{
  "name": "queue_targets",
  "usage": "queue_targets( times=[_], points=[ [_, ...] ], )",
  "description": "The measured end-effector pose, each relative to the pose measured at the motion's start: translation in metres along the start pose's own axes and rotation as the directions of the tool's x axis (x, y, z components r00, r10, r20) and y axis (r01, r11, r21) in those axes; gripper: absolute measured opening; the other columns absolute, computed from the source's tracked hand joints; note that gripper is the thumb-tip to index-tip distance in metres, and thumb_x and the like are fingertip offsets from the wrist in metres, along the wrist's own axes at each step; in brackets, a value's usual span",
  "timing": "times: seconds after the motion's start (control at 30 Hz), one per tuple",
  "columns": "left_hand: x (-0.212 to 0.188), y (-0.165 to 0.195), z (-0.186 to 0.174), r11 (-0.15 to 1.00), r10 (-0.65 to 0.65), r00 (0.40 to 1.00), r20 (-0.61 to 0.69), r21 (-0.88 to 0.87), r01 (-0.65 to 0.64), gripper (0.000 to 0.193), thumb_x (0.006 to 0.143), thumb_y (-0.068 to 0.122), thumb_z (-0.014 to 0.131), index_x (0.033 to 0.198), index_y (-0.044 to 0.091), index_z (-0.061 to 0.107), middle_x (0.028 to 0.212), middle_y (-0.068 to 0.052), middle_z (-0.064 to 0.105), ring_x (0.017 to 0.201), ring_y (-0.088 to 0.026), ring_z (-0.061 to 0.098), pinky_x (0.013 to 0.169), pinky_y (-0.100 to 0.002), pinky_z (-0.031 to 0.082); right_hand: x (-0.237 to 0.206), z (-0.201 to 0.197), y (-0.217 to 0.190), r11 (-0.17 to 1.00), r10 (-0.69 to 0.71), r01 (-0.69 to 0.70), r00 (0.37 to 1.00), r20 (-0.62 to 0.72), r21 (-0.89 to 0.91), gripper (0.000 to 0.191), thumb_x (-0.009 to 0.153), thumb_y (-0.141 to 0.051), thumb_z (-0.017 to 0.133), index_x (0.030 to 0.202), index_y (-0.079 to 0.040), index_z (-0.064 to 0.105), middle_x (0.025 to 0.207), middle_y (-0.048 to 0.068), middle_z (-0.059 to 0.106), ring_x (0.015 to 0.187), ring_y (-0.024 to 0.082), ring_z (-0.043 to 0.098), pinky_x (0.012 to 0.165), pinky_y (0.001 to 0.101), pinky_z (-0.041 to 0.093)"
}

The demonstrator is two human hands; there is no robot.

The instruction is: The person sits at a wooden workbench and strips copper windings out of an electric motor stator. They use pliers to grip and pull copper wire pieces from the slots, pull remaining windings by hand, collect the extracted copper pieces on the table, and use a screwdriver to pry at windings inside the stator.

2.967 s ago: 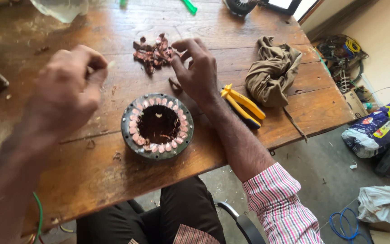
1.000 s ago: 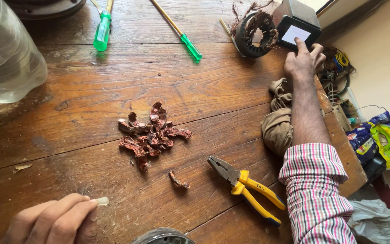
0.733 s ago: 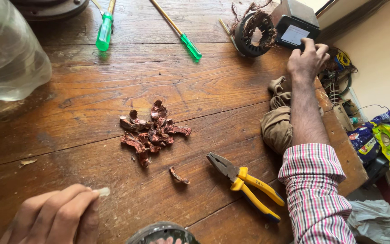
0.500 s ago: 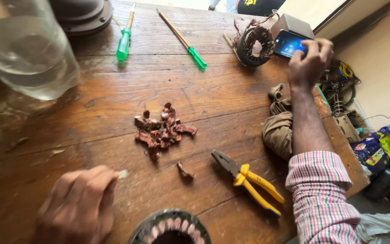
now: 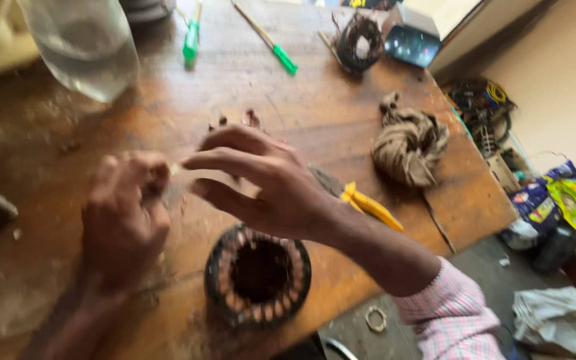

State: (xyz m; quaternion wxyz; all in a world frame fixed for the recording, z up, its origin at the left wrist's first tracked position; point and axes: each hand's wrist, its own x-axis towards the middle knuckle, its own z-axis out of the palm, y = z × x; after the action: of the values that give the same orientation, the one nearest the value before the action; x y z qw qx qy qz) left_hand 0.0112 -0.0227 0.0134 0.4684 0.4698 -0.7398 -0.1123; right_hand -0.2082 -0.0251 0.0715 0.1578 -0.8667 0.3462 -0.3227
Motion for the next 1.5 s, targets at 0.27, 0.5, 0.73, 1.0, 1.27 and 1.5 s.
queue_targets(
  times=[0.27,0.5,0.73,1.0,1.27,1.5],
  points=[
    [-0.027,-0.001,0.004,0.986,0.164,0.982,-0.094,-0.006,-0.165,0.016,0.095,-0.011,0.063,0.102,0.003,0.059,0.092,-0.013,0.060,0.094,-0.031,0.059,0.080,-0.045,0.048,-0.011,0.038,-0.007,0.999,0.040,-0.032,0.969,-0.243,0.036,0.038,0.095,-0.022,0.077,0.127,-0.007,0.065,0.123,0.010,0.064,0.099,0.015,0.070,0.080,0.0281,0.064],
    [-0.032,0.000,0.015,0.983,0.180,0.983,-0.040,-0.032,-0.182,0.010,0.103,-0.006,0.066,0.104,0.003,0.062,0.088,-0.010,0.066,0.089,-0.026,0.057,0.079,-0.044,0.046,-0.020,0.041,0.009,0.992,-0.126,0.128,0.977,-0.173,0.000,0.022,0.104,-0.024,0.080,0.117,-0.008,0.071,0.129,0.008,0.063,0.103,0.012,0.073,0.082,0.0240,0.063],
    [-0.038,-0.005,0.020,0.986,0.158,0.987,-0.011,-0.056,-0.158,0.010,0.100,-0.006,0.066,0.100,0.002,0.060,0.090,-0.010,0.063,0.091,-0.026,0.058,0.082,-0.045,0.046,-0.028,0.040,0.012,0.994,-0.101,0.095,0.982,-0.157,-0.047,0.019,0.105,-0.021,0.080,0.104,-0.005,0.068,0.111,0.004,0.065,0.091,0.011,0.070,0.077,0.0262,0.061],
    [-0.036,0.001,0.023,0.992,0.102,0.994,0.041,-0.072,-0.099,0.009,0.102,-0.002,0.067,0.100,0.003,0.060,0.089,-0.009,0.062,0.088,-0.024,0.056,0.076,-0.042,0.046,-0.025,0.038,0.005,0.988,-0.124,0.110,0.983,-0.135,-0.108,0.020,0.102,-0.012,0.081,0.093,-0.006,0.064,0.090,0.003,0.058,0.078,0.014,0.062,0.066,0.0327,0.050],
    [-0.039,0.007,0.026,0.990,0.021,0.995,0.098,-0.142,-0.007,0.005,0.102,-0.003,0.061,0.104,0.000,0.059,0.090,-0.009,0.061,0.087,-0.019,0.059,0.064,-0.033,0.053,-0.031,0.035,0.001,0.978,-0.117,0.094,0.986,-0.117,-0.186,0.016,0.099,-0.012,0.082,0.097,-0.008,0.067,0.088,0.005,0.052,0.079,0.019,0.058,0.064,0.0360,0.048],
    [-0.037,0.008,0.018,0.990,0.049,0.995,0.081,-0.134,-0.038,0.002,0.103,-0.002,0.065,0.104,0.000,0.064,0.089,-0.010,0.064,0.085,-0.020,0.059,0.063,-0.032,0.051,-0.031,0.037,0.001,0.976,-0.177,0.156,0.975,-0.132,-0.155,0.012,0.101,-0.009,0.080,0.105,-0.007,0.068,0.097,0.005,0.058,0.083,0.016,0.066,0.070,0.0324,0.055]
  ],
)
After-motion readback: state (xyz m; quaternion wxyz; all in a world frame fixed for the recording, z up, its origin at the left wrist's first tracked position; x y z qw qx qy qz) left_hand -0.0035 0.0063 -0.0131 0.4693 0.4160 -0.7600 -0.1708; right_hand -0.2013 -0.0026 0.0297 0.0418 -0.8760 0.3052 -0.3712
